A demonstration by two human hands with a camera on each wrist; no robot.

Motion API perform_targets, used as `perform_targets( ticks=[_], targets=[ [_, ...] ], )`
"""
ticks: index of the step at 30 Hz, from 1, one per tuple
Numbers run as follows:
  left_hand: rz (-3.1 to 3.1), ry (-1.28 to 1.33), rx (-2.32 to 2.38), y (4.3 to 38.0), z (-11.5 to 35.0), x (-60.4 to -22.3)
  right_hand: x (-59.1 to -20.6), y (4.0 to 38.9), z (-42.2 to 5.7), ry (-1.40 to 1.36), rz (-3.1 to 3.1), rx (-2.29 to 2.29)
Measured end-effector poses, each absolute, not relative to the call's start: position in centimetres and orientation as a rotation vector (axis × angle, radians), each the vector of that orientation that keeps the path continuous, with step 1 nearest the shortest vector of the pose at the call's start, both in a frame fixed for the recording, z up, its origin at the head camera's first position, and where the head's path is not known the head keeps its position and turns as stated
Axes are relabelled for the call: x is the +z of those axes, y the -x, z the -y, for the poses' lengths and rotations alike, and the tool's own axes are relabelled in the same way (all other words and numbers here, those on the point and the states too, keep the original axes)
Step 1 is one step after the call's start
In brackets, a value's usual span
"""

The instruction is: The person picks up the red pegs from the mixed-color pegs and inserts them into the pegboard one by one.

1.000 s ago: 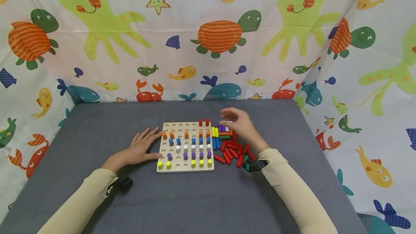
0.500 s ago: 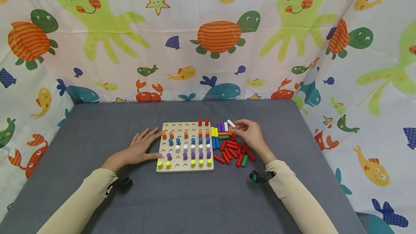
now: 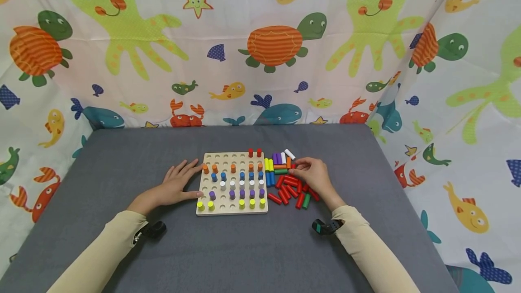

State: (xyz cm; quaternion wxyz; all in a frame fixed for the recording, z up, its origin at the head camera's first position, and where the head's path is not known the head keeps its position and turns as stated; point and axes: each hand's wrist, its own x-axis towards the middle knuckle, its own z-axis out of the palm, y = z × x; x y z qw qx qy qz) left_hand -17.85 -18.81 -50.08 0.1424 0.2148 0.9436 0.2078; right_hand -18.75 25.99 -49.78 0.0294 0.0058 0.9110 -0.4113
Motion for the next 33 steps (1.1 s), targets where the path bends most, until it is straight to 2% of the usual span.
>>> perform_targets(
  ticks=[33],
  targets=[
    [-2.731,-0.625,0.59,18.01,18.81,-50.18,-49.69,18.69,-26.07,0.076,-2.712,-1.403]
  ],
)
